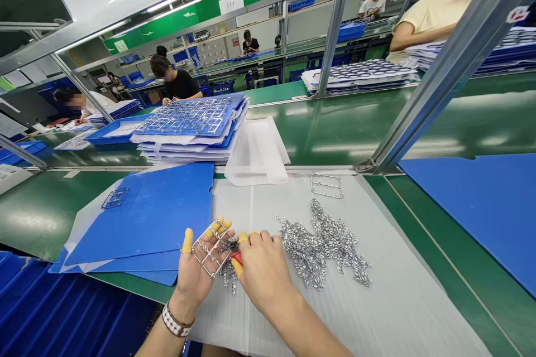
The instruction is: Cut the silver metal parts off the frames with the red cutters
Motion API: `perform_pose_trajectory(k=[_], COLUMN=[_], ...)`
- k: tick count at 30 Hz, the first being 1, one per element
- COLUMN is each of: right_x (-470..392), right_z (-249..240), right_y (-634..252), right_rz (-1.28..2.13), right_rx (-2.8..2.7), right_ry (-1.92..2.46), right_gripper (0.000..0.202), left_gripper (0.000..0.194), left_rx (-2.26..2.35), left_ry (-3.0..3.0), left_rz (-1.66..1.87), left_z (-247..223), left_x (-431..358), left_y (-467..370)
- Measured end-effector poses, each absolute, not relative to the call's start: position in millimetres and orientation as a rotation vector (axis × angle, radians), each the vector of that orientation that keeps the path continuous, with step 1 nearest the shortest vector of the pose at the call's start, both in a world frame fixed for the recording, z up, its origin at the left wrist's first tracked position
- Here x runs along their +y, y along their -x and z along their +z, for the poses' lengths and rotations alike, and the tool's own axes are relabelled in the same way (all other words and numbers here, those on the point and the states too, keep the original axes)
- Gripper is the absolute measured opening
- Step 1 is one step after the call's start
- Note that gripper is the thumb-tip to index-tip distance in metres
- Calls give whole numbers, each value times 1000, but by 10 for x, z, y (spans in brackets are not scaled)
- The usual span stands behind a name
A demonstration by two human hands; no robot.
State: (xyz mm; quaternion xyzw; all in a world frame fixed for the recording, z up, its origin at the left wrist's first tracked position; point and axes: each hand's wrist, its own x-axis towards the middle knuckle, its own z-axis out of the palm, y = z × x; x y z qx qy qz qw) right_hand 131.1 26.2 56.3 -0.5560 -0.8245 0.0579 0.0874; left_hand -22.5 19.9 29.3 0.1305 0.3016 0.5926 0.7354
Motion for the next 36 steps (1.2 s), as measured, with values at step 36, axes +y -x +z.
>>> perform_pose_trajectory(k=[36], right_x=[214], right_z=[586], right_y=[-1282], right_rz=[521], right_rx=[-2311], right_ry=[1568], right_gripper=[19], left_gripper=[57], left_rx=[844], left_ry=[-455], left_rz=[1480], left_z=[233], left_x=[236], left_y=[182])
